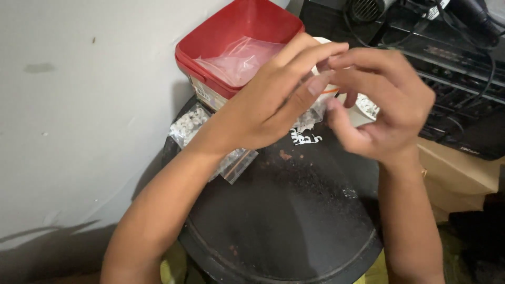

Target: Packing and sorting small white electronic components into small plastic zip-lock bags.

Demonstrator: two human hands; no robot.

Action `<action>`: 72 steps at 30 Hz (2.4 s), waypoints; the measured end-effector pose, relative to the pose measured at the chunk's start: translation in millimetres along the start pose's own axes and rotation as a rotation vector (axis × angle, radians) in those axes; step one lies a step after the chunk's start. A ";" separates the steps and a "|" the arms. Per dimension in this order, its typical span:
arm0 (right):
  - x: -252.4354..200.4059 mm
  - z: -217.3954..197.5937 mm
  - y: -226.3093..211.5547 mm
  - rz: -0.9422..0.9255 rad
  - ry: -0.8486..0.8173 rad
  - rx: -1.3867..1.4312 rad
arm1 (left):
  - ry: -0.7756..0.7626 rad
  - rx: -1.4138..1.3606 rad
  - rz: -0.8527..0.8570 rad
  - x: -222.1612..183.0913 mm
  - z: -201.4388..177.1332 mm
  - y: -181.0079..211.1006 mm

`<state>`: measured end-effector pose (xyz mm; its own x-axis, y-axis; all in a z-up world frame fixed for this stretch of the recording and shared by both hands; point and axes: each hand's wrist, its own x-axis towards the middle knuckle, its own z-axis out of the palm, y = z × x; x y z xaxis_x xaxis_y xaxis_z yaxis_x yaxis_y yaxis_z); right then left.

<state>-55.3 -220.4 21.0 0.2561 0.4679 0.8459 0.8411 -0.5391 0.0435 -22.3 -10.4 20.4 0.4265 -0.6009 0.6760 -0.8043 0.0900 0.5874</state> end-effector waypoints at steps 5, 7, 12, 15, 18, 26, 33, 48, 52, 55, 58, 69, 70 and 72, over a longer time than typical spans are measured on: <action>-9.6 2.2 8.2 0.054 0.022 0.001 | -0.054 -0.051 -0.034 -0.7 3.1 -3.3; -11.5 2.8 10.4 0.096 0.036 0.005 | -0.089 -0.047 -0.060 -0.1 4.4 -5.5; -8.7 4.2 18.7 0.046 0.058 -0.016 | -0.135 -0.086 -0.127 0.8 7.4 -12.8; -12.6 5.3 13.0 0.160 0.097 -0.014 | -0.149 -0.021 -0.101 0.5 5.9 -18.2; -21.4 6.7 16.0 0.245 0.110 0.054 | -0.189 -0.033 -0.169 2.6 5.3 -13.7; -12.3 1.3 17.4 0.125 0.016 -0.003 | -0.133 -0.050 -0.194 2.0 7.8 -15.8; -11.5 2.2 20.1 0.089 0.053 0.007 | -0.102 -0.088 -0.276 7.8 10.5 -6.0; -4.2 -4.8 28.8 0.236 -0.053 0.303 | 0.025 -0.200 -0.021 -0.4 26.6 -40.4; 2.6 -10.8 21.0 0.283 -0.089 0.399 | 0.022 -0.196 -0.022 1.0 23.7 -41.5; -8.1 -12.2 28.1 0.334 -0.139 0.514 | -0.019 -0.250 -0.053 -0.1 22.7 -39.9; -14.3 -12.4 34.3 0.421 -0.126 0.537 | -0.020 -0.282 -0.050 -0.3 26.6 -44.5; 5.1 -11.1 16.6 0.330 -0.113 0.519 | -0.045 -0.251 -0.005 2.1 32.8 -63.9; 1.6 -9.8 19.6 0.329 -0.115 0.522 | -0.042 -0.250 -0.007 3.7 29.9 -59.8; -5.5 -8.4 25.5 0.351 -0.101 0.487 | -0.047 -0.290 -0.019 7.7 24.5 -51.4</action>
<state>-39.3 -242.6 22.0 0.5813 0.3973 0.7101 0.8135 -0.3023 -0.4968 12.3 -39.1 -15.4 0.4158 -0.6401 0.6461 -0.6416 0.2971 0.7072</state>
